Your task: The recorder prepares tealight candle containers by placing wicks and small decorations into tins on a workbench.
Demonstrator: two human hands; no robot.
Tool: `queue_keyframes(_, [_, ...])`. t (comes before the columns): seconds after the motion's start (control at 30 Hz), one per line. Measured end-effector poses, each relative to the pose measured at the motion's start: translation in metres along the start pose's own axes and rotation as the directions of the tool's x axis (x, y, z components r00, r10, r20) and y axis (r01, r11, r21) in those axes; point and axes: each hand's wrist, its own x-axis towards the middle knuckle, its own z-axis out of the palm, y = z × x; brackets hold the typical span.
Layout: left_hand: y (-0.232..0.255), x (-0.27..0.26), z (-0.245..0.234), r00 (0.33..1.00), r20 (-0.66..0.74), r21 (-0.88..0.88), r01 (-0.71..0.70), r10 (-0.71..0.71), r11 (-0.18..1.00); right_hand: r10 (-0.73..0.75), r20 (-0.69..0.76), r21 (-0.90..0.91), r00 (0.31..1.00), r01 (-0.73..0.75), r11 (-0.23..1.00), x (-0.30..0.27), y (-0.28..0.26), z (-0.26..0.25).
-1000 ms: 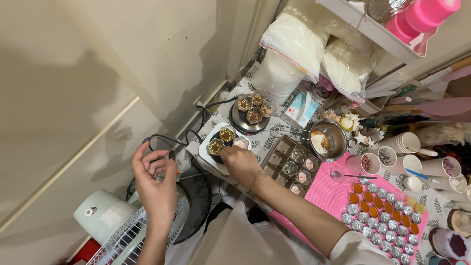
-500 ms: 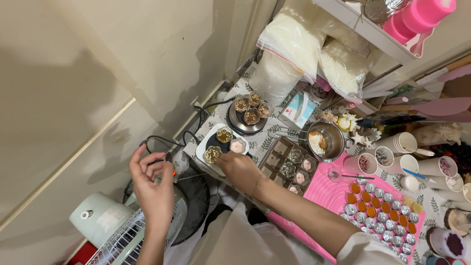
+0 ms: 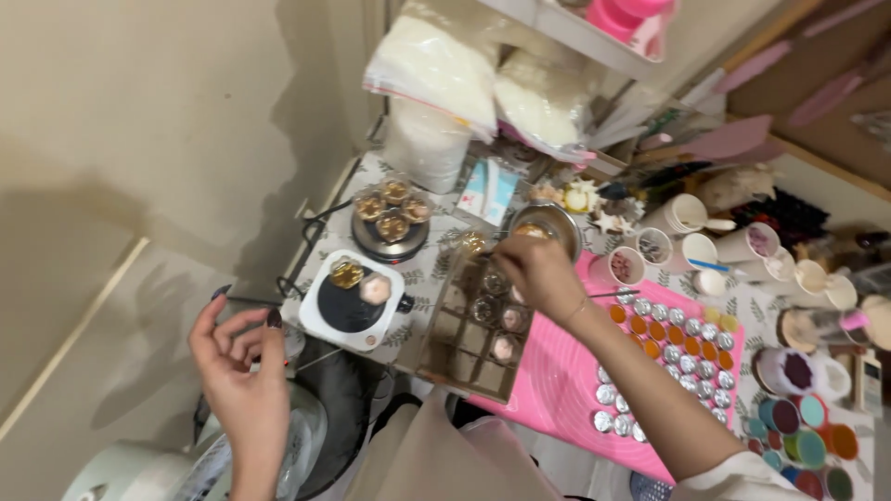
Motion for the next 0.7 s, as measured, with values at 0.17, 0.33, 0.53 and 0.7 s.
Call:
queue_keyframes(0.17, [0.012,-0.004,0.036,0.994,0.097,0.011,-0.043,0.041,0.999,0.251,-0.128,-0.059,0.959,-0.260,0.964,-0.025,0.092,-0.009])
queue_keyframes(0.33, [0.023,-0.014,0.071,0.985,0.168,0.000,-0.049,0.048,0.999,0.553,-0.149,0.197,0.819,-0.524,0.829,-0.051,0.152,0.006])
queue_keyframes(0.53, [0.024,-0.029,0.099,0.976,0.217,0.025,-0.038,0.032,0.999,0.700,-0.163,0.603,0.696,-0.491,0.629,-0.078,0.197,0.052])
queue_keyframes(0.7, [0.026,-0.037,0.109,0.969,0.245,0.028,-0.022,0.015,0.999,0.830,0.025,0.926,0.557,-0.326,0.191,-0.086,0.211,0.073])
